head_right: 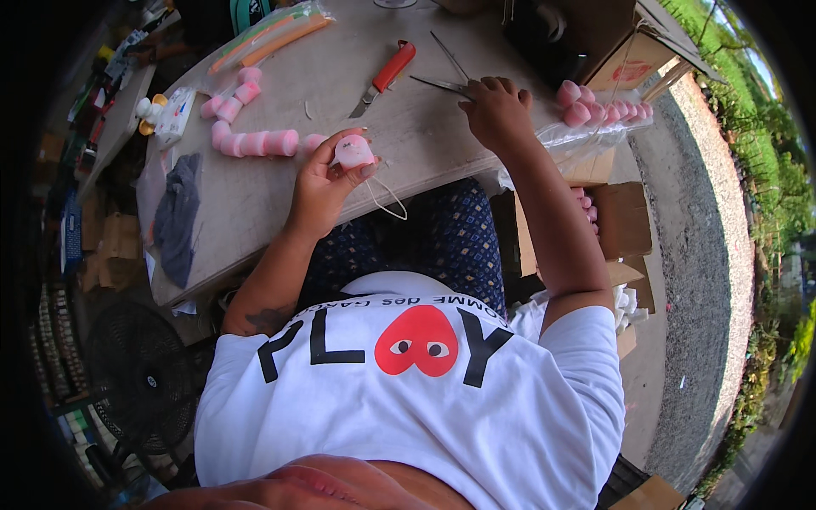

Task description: The person threads pink foam pieces onto a string, ties knots between them, and trims excess string with scissors. The person repeats this process to form a long chain of foam segments.

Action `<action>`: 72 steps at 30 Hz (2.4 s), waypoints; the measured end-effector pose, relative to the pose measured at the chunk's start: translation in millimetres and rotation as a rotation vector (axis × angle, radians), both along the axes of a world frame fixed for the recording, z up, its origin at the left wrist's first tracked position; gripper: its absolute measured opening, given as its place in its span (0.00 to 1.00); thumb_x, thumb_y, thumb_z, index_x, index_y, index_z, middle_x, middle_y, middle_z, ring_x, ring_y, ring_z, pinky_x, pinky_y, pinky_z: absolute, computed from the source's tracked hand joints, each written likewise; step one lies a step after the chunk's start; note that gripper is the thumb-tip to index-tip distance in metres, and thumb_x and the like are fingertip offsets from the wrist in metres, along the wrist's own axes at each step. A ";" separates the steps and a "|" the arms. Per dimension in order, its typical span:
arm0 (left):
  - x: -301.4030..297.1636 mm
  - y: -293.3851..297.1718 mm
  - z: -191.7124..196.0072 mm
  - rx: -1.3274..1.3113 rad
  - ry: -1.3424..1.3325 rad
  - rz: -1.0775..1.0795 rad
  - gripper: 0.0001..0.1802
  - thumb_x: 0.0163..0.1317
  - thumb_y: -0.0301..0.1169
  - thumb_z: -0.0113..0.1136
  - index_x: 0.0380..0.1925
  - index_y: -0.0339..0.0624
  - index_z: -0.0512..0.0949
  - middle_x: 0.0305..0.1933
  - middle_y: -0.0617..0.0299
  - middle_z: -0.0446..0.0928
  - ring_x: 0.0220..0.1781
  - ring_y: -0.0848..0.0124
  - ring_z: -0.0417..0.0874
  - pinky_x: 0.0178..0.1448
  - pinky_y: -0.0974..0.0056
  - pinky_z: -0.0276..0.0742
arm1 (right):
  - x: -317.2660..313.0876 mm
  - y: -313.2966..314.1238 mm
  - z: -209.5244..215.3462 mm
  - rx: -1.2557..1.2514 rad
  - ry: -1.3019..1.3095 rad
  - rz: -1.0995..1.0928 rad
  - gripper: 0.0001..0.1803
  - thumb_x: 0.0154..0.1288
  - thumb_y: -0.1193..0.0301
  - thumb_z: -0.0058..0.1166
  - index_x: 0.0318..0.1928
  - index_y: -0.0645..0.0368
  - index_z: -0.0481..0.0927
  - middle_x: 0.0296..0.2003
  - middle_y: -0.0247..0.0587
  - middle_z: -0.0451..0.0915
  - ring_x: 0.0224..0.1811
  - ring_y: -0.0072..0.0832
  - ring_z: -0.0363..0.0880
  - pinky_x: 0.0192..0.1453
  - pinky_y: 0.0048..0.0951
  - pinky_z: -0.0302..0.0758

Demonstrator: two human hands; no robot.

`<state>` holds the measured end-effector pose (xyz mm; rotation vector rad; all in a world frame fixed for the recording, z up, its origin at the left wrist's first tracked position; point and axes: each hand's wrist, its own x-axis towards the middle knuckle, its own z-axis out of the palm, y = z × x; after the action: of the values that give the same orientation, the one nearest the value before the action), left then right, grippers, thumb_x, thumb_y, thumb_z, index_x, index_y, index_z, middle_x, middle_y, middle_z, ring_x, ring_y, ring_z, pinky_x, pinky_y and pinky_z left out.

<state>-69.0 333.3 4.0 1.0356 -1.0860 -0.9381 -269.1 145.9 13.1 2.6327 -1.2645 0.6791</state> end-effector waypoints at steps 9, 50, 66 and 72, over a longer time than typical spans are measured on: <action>0.4 3.2 -11.1 -0.050 -0.100 0.022 0.25 0.61 0.20 0.60 0.59 0.38 0.68 0.52 0.61 0.74 0.51 0.72 0.79 0.57 0.69 0.75 | 106.2 -32.8 -13.8 -0.124 0.152 0.407 0.16 0.67 0.72 0.46 0.54 0.49 0.75 0.52 0.36 0.77 0.70 0.35 0.60 0.70 0.56 0.53; -9.0 4.0 -9.5 -0.021 -0.411 0.036 0.25 0.57 0.18 0.64 0.55 0.33 0.69 0.50 0.58 0.75 0.51 0.73 0.78 0.55 0.68 0.77 | -36.7 113.9 24.9 0.302 -0.420 0.320 0.19 0.60 0.74 0.60 0.54 0.55 0.78 0.38 0.45 0.77 0.35 0.36 0.79 0.37 0.31 0.76; -9.5 9.8 6.5 -0.187 -0.138 0.011 0.25 0.59 0.17 0.61 0.56 0.36 0.66 0.58 0.54 0.70 0.57 0.64 0.77 0.62 0.62 0.75 | 12.9 85.9 -4.1 0.314 -0.502 0.350 0.21 0.62 0.67 0.59 0.55 0.53 0.75 0.47 0.41 0.79 0.52 0.34 0.76 0.61 0.38 0.66; -24.6 5.1 17.7 -0.250 0.095 -0.045 0.25 0.61 0.21 0.60 0.57 0.37 0.64 0.58 0.52 0.70 0.60 0.58 0.75 0.65 0.56 0.72 | 20.9 146.6 4.5 0.913 -0.820 0.458 0.16 0.63 0.67 0.61 0.48 0.60 0.77 0.40 0.38 0.81 0.42 0.23 0.78 0.47 0.25 0.73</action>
<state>-93.6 338.3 21.7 0.7580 -1.1186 -0.8538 -248.2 292.5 17.5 3.6283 -1.3470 1.7417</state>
